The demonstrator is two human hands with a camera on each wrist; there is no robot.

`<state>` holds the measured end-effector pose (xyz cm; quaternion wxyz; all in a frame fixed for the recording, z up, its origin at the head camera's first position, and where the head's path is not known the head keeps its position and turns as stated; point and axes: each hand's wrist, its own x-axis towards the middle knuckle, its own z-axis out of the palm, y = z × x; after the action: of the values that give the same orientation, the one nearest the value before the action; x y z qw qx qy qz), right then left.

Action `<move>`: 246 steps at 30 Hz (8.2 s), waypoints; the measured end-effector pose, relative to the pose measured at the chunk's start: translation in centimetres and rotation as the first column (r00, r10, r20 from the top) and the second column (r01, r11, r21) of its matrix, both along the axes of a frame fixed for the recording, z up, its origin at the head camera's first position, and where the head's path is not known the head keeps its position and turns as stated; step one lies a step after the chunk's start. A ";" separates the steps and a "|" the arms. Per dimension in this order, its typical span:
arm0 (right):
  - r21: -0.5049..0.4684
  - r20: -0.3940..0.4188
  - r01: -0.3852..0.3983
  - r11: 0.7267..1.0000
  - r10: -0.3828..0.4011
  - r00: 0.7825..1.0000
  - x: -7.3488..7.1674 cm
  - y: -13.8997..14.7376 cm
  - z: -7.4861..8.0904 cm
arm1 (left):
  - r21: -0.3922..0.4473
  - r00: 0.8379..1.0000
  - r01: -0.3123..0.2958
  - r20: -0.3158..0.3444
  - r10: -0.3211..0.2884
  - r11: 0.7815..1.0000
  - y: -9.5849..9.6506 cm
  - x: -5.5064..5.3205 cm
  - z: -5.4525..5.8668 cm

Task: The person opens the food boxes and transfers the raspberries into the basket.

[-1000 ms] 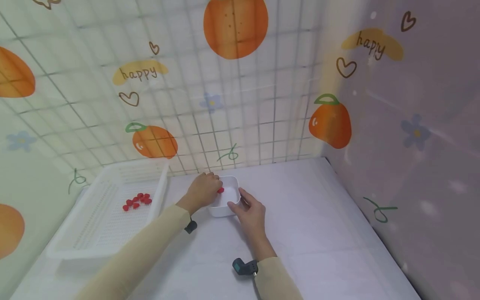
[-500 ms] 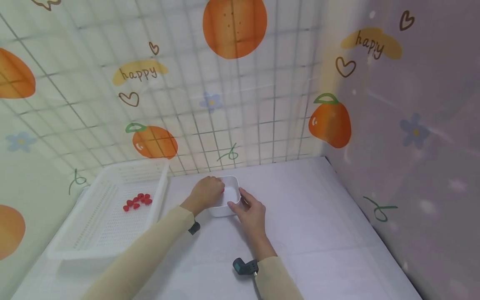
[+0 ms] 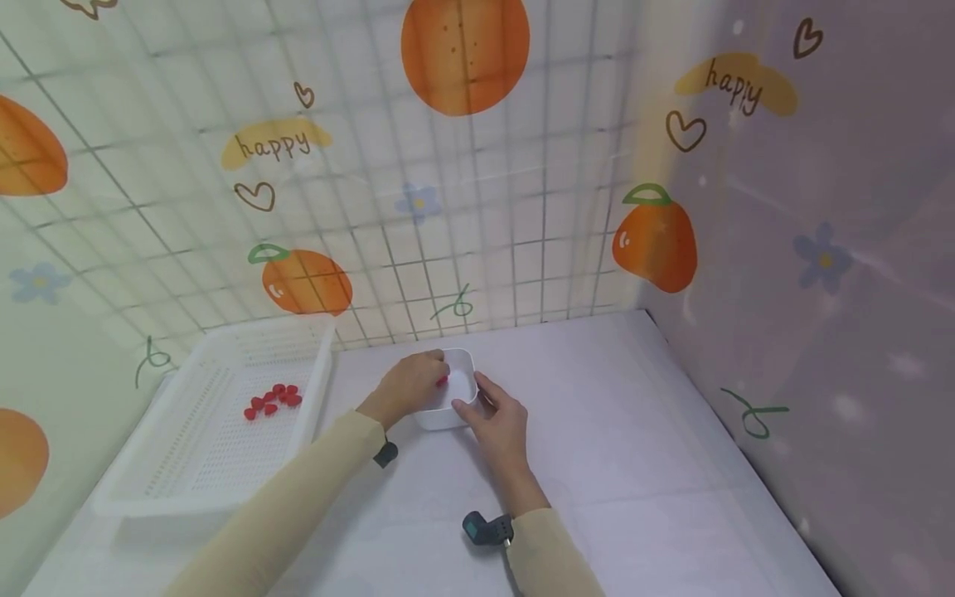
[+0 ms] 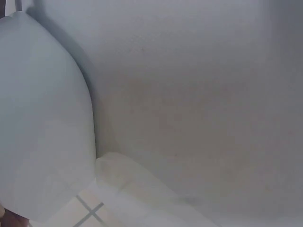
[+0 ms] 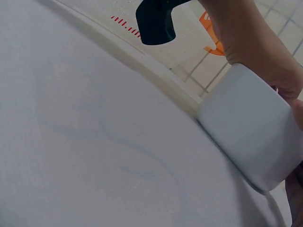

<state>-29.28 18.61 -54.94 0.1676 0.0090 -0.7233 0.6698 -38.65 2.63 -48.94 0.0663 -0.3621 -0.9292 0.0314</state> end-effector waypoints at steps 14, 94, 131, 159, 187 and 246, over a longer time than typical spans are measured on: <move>-0.021 0.005 0.004 1.000 -0.004 1.000 -0.2 0.1 0.2 | 0.075 0.997 -0.033 0.075 0.027 0.997 0.1 -0.7 -0.3; 0.028 0.035 0.001 1.000 -0.002 0.999 -0.7 -0.2 -0.3 | 0.160 0.966 -0.249 -0.027 0.257 0.955 -21.4 -1.1 10.1; 0.024 0.036 0.003 1.000 -0.004 0.999 -0.6 -0.4 -0.4 | -0.013 0.859 -0.416 0.322 0.398 0.909 -25.8 -1.2 2.3; 0.041 0.054 0.019 0.999 -0.021 0.998 -0.5 -0.4 0.0 | -0.076 0.896 -0.410 0.151 0.417 0.909 -25.1 -0.7 4.1; 0.013 0.023 -0.010 1.000 0.010 1.000 -0.3 -0.2 0.0 | -0.077 0.948 -0.262 -0.205 0.242 0.962 -17.6 0.2 9.9; 0.017 -0.021 -0.002 1.000 0.003 1.000 1.8 -0.7 3.0 | -0.078 0.998 -0.051 -0.046 0.047 0.996 0.6 0.8 0.0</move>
<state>-27.45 17.95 -51.90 0.1744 0.0185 -0.7272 0.6636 -37.85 3.18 -48.98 0.0716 -0.3408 -0.9342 0.0780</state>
